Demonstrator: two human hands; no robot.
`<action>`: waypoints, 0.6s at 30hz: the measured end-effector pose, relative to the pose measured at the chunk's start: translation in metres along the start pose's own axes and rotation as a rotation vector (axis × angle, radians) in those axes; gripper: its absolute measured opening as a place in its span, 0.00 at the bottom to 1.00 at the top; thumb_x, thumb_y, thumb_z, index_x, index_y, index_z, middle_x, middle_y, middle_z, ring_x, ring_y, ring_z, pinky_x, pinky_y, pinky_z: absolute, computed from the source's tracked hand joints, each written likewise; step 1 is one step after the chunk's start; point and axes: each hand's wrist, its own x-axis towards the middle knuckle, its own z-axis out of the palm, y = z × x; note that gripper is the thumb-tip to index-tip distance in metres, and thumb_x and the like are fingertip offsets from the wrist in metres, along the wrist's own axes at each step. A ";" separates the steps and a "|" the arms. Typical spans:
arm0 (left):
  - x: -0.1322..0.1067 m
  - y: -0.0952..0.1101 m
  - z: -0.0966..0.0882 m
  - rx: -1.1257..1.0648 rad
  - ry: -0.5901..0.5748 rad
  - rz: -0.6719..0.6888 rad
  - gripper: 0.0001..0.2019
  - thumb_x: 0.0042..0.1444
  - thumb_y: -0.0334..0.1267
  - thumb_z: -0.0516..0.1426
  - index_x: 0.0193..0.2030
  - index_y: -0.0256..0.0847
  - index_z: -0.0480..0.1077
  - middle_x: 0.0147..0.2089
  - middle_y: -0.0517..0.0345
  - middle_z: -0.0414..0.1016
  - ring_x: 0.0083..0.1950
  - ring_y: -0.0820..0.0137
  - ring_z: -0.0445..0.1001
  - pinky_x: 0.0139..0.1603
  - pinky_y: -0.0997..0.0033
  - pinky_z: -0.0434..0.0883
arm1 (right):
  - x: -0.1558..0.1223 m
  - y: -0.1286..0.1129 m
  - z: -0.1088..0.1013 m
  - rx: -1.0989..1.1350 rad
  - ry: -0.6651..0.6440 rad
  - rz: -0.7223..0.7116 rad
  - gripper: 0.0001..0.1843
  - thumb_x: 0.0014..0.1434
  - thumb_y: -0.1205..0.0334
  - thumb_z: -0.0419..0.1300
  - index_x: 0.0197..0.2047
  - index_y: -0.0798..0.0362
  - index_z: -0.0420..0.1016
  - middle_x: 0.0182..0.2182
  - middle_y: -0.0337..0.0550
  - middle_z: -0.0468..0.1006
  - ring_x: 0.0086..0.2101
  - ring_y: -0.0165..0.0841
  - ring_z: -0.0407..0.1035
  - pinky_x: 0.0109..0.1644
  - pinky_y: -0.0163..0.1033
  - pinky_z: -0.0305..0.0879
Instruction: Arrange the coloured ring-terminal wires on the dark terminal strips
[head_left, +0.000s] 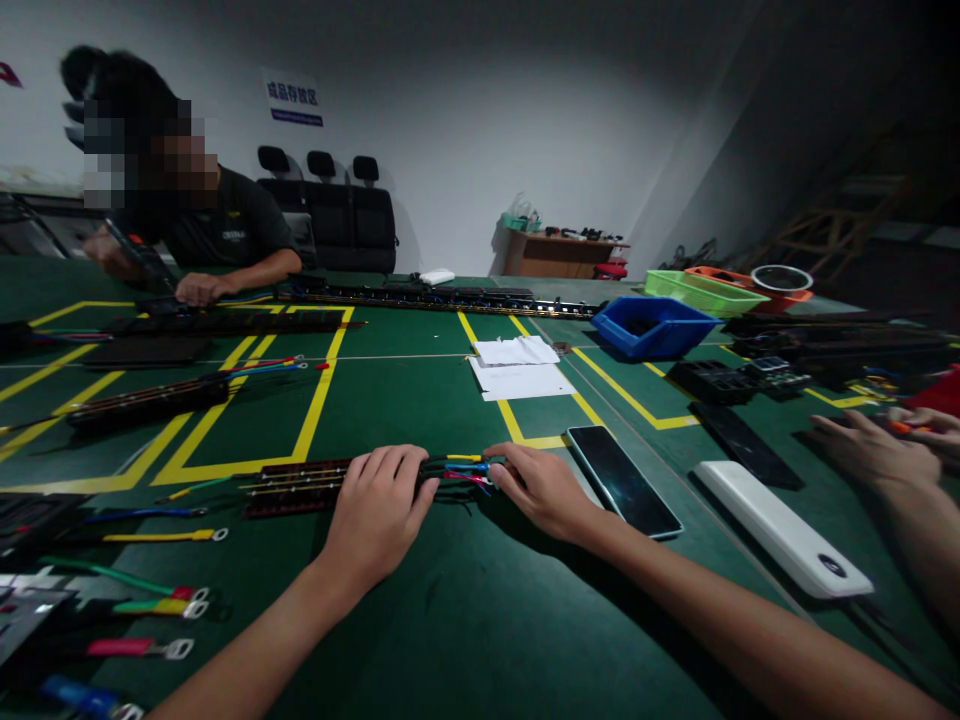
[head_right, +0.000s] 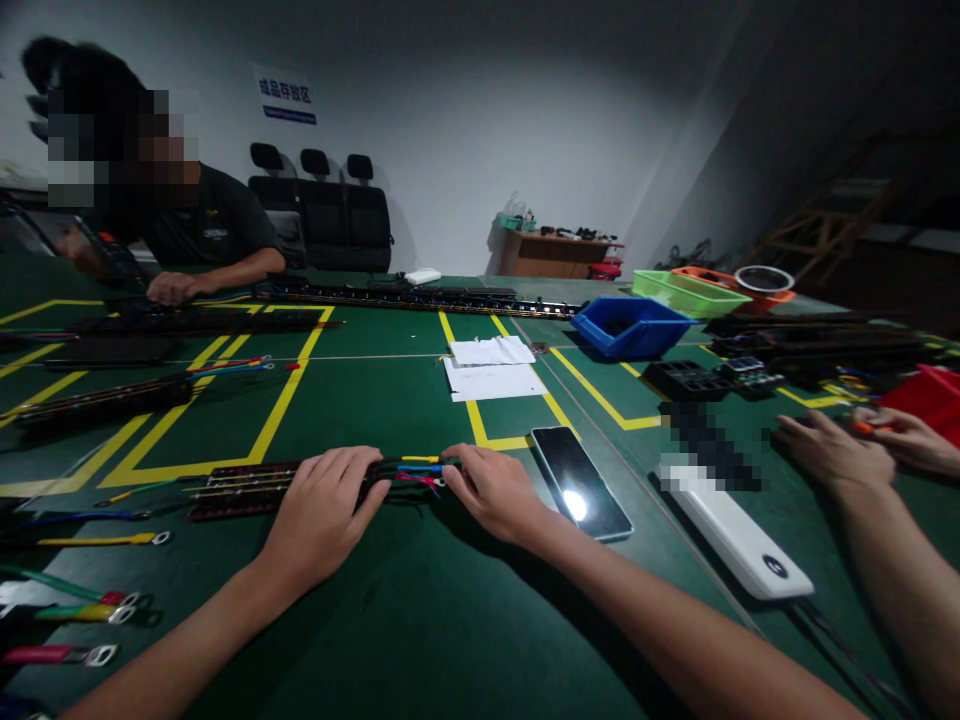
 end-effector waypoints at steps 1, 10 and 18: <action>0.000 0.000 0.000 -0.002 -0.002 0.001 0.15 0.71 0.43 0.49 0.55 0.40 0.71 0.54 0.47 0.78 0.56 0.54 0.74 0.56 0.47 0.69 | 0.000 0.000 0.000 -0.001 0.000 0.001 0.19 0.74 0.51 0.48 0.55 0.50 0.73 0.44 0.47 0.82 0.40 0.38 0.75 0.44 0.41 0.65; -0.001 -0.001 0.002 -0.003 0.006 0.002 0.15 0.71 0.43 0.50 0.55 0.40 0.71 0.54 0.47 0.77 0.56 0.54 0.74 0.56 0.47 0.68 | 0.000 0.001 0.001 0.018 0.005 -0.003 0.19 0.74 0.51 0.48 0.55 0.52 0.73 0.44 0.47 0.81 0.40 0.39 0.75 0.44 0.42 0.66; 0.000 0.000 0.000 0.004 0.013 0.003 0.15 0.70 0.43 0.49 0.55 0.40 0.71 0.53 0.47 0.78 0.55 0.54 0.74 0.56 0.48 0.69 | -0.001 -0.001 -0.005 0.095 -0.001 -0.005 0.18 0.73 0.50 0.48 0.56 0.42 0.75 0.44 0.49 0.82 0.43 0.42 0.77 0.45 0.49 0.70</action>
